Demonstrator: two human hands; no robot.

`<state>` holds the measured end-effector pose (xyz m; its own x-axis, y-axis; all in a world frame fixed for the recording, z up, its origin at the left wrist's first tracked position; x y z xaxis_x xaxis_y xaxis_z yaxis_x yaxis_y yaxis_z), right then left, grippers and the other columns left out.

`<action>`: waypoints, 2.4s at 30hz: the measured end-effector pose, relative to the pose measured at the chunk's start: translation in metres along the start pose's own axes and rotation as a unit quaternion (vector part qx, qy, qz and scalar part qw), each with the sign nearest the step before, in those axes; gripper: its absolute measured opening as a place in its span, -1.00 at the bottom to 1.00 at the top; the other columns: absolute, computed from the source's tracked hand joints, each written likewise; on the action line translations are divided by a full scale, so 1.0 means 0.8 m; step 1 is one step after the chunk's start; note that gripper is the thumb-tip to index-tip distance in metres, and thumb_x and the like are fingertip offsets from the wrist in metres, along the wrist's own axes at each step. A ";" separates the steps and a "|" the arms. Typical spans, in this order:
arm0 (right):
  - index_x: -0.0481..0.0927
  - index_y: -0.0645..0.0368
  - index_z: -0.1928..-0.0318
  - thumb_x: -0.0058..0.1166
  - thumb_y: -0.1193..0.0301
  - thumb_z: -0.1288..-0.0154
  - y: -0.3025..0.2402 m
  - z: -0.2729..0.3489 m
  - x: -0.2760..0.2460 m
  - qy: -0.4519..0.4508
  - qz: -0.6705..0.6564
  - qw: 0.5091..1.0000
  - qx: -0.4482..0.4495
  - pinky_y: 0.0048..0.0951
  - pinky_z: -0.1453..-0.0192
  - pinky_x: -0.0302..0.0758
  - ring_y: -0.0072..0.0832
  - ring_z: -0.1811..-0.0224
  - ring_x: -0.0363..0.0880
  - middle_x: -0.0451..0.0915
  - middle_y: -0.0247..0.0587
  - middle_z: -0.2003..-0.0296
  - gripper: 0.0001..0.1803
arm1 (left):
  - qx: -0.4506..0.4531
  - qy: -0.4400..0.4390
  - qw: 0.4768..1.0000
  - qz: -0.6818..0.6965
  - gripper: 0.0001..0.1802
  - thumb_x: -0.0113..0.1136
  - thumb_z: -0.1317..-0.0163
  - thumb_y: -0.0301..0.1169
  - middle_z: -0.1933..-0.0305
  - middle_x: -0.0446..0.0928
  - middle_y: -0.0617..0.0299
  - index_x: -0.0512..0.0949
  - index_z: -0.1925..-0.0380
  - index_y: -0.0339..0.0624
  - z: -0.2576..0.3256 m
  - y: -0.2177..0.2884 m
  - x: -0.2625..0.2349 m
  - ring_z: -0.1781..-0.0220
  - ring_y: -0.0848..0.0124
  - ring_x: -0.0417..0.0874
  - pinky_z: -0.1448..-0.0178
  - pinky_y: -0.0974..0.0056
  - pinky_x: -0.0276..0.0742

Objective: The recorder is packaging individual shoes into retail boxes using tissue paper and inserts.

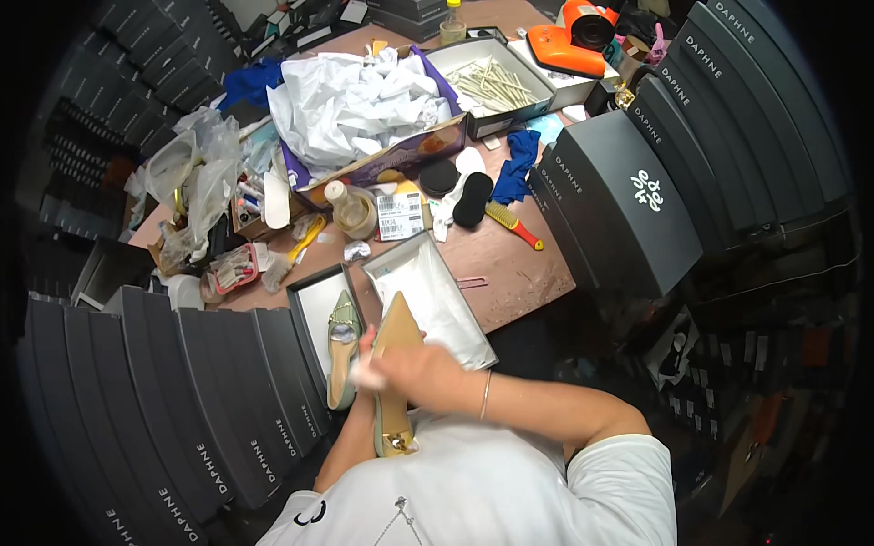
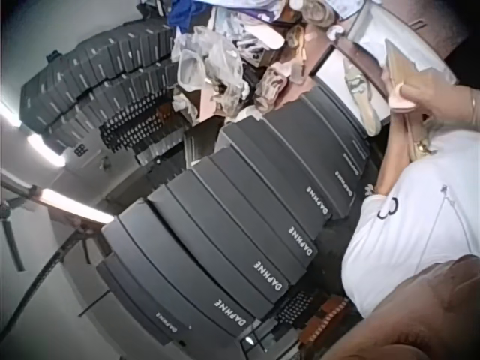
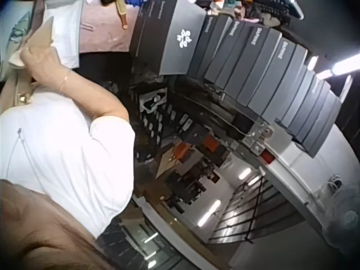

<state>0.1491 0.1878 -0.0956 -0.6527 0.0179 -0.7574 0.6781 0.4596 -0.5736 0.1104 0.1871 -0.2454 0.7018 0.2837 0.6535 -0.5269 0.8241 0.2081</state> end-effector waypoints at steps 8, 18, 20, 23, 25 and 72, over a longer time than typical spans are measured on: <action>0.42 0.08 0.38 0.09 0.35 -0.05 -0.006 0.021 0.008 -0.097 0.033 0.994 -0.041 -0.34 0.55 0.50 -0.29 0.56 0.57 0.48 -0.24 0.53 -0.84 | -0.011 -0.012 0.999 -0.031 -0.32 -0.34 -0.33 0.12 0.20 0.60 0.01 0.44 -0.03 -0.28 0.007 0.005 0.009 0.27 0.25 0.66 0.25 0.22 0.63; 0.41 0.07 0.39 0.06 0.43 -0.07 0.017 0.030 -0.037 -0.012 0.007 0.997 -0.077 -0.35 0.54 0.50 -0.34 0.54 0.58 0.48 -0.31 0.55 -0.90 | -0.011 -0.173 0.984 -0.045 -0.27 -0.30 -0.28 0.16 0.00 0.48 -0.09 0.31 -0.19 -0.22 0.008 -0.009 0.018 0.14 0.05 0.61 0.25 -0.05 0.63; 0.41 0.10 0.33 0.11 0.40 -0.05 0.064 0.012 -0.028 -0.013 0.037 0.999 -0.006 -0.33 0.50 0.52 -0.28 0.51 0.60 0.50 -0.27 0.53 -0.82 | -0.002 -0.196 0.979 -0.050 -0.26 -0.30 -0.26 0.17 0.02 0.49 -0.09 0.32 -0.18 -0.23 0.007 -0.010 0.018 0.17 0.05 0.62 0.28 -0.05 0.62; 0.42 0.10 0.30 0.04 0.42 -0.11 0.004 0.020 -0.019 -0.126 0.032 0.988 -0.081 -0.30 0.49 0.54 -0.26 0.50 0.62 0.52 -0.20 0.51 -0.86 | -0.006 -0.167 0.986 0.009 -0.21 -0.28 -0.23 0.21 0.04 0.50 -0.08 0.34 -0.15 -0.26 0.007 -0.006 0.013 0.20 0.06 0.62 0.32 -0.02 0.61; 0.40 0.06 0.39 0.06 0.41 -0.08 -0.005 0.030 -0.010 -0.150 -0.013 0.983 -0.107 -0.30 0.53 0.49 -0.25 0.52 0.58 0.50 -0.24 0.51 -0.89 | -0.014 -0.111 0.993 -0.024 -0.22 -0.27 -0.24 0.20 0.04 0.49 -0.08 0.36 -0.11 -0.30 0.004 -0.007 0.014 0.18 0.09 0.62 0.22 0.05 0.62; 0.42 0.27 -0.10 -0.05 0.23 -0.34 0.148 0.087 -0.004 -0.144 -0.319 0.874 0.337 -0.33 0.19 0.53 -0.38 0.30 0.63 0.61 -0.05 0.33 -0.56 | 0.238 0.295 0.580 -0.721 -0.32 0.12 -0.26 -0.11 -0.21 0.41 -0.14 0.28 -0.27 -0.32 0.022 0.210 -0.178 -0.24 0.17 0.45 -0.27 0.18 0.34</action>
<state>0.2550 0.1802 -0.1823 -0.9248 -0.3193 -0.2068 0.3144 -0.3356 -0.8880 -0.0867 0.2765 -0.2907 0.5451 -0.2989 -0.7833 0.8379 0.2238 0.4978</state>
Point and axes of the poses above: each hand's wrist, its own z-axis away from the middle knuckle, its own x-axis out of the palm, y = z × x, the point moved 10 cm from there along -z, towards the middle knuckle
